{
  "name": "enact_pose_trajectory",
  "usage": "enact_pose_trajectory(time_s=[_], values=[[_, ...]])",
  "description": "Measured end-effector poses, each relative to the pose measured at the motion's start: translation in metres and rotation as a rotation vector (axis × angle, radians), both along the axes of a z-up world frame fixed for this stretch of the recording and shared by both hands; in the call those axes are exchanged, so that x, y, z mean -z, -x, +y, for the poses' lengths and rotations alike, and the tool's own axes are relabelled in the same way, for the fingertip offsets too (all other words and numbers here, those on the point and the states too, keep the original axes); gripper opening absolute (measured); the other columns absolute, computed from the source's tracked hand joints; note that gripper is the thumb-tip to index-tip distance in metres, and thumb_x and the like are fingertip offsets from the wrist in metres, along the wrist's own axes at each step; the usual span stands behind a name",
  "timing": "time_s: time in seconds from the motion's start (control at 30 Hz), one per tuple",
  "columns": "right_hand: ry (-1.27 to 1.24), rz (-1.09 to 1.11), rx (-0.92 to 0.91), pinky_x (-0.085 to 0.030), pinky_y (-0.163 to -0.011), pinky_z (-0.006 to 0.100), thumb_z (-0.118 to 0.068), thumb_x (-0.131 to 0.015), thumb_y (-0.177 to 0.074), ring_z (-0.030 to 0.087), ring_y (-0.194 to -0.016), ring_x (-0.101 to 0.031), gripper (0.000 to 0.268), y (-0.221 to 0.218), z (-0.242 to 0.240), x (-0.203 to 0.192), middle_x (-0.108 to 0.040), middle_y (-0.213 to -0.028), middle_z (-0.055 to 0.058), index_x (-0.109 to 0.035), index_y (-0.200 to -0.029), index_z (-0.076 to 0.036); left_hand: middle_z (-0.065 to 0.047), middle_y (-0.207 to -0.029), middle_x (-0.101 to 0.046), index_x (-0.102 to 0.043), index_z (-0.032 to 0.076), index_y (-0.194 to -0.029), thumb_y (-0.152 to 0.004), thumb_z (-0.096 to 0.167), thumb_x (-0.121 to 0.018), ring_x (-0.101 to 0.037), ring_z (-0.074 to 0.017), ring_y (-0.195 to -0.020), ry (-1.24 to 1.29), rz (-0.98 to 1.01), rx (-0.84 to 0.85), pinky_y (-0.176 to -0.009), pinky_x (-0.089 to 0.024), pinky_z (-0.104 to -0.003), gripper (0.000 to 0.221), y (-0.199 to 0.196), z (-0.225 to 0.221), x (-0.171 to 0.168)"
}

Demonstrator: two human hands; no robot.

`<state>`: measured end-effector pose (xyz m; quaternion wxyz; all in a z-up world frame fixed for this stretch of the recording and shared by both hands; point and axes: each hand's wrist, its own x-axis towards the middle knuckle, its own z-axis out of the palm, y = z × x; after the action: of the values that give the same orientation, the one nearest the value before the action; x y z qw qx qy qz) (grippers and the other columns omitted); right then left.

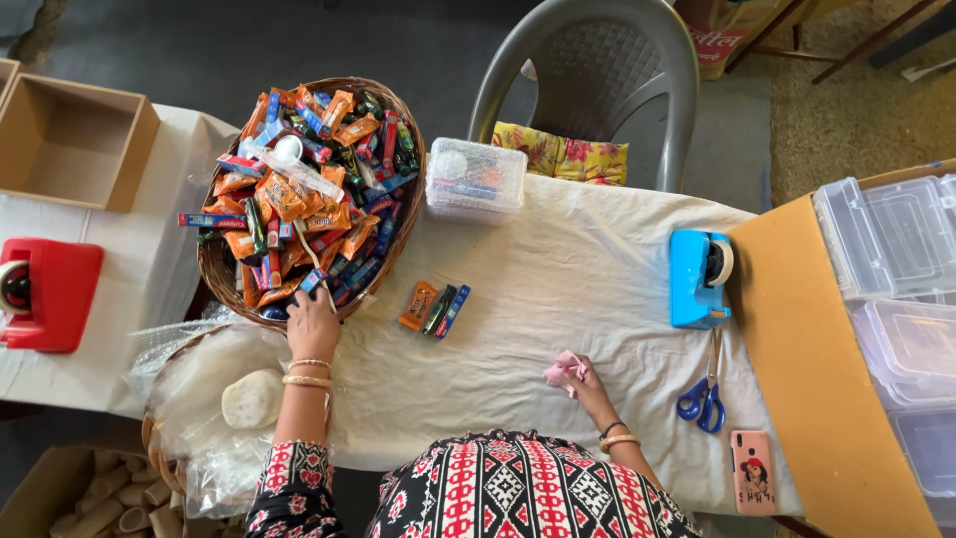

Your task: The person places wrapped candy bars from a basket into a small clear plastic container, closes its lid, and wraps the container with bubble wrap, securing it with tape from a desk tape dispenser. They repeat the packing with additional candy bars and handle stacked plastic containers on the table.

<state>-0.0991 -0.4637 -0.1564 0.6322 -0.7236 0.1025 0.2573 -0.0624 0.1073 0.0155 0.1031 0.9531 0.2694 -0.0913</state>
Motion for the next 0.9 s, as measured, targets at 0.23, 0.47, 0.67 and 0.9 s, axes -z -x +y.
enact_pose_trajectory(time_s=[0.23, 0.47, 0.67, 0.9], values=[[-0.005, 0.038, 0.023, -0.043, -0.059, 0.023, -0.023, -0.061, -0.101, 0.01, -0.081, -0.051, 0.035, 0.001, 0.006, -0.014, -0.069, -0.112, 0.0, -0.055, -0.134, -0.012, -0.024, -0.128, -0.054, -0.068, 0.019, -0.121, -0.098, 0.008, -0.061, -0.059, -0.0497, -0.108, 0.017, 0.004, 0.141, -0.093, -0.056, -0.05, 0.026, -0.011, 0.027, 0.062], [-0.107, -0.08, 0.031, -0.049, -0.095, 0.027, -0.041, -0.051, -0.106, 0.014, -0.108, -0.063, 0.043, 0.0, 0.009, -0.028, -0.07, -0.116, 0.005, -0.06, -0.128, -0.006, -0.023, -0.132, -0.049, -0.06, 0.019, -0.127, -0.074, 0.021, -0.088, -0.058, -0.0524, -0.113, 0.156, 0.207, 0.22, -0.096, -0.054, -0.051, 0.06, -0.024, 0.034, 0.024], [-0.079, 0.038, 0.11, -0.045, -0.099, 0.027, -0.053, -0.043, -0.103, 0.014, -0.113, -0.062, 0.058, -0.002, 0.019, -0.066, -0.07, -0.12, 0.003, -0.063, -0.131, -0.006, -0.019, -0.13, -0.057, -0.061, 0.018, -0.125, -0.071, 0.023, -0.09, -0.065, -0.0473, -0.113, 0.222, 0.157, 0.275, -0.099, -0.055, -0.05, 0.061, -0.024, 0.052, 0.046], [-0.109, 0.073, 0.267, -0.043, -0.084, 0.028, -0.037, -0.057, -0.106, 0.015, -0.096, -0.054, 0.046, 0.007, -0.005, 0.006, -0.069, -0.114, 0.004, -0.069, -0.133, -0.003, -0.02, -0.135, -0.049, -0.066, 0.014, -0.12, -0.072, 0.028, -0.094, -0.057, -0.0474, -0.111, 0.089, 0.276, 0.338, -0.098, -0.051, -0.047, 0.058, -0.028, 0.049, 0.031]])
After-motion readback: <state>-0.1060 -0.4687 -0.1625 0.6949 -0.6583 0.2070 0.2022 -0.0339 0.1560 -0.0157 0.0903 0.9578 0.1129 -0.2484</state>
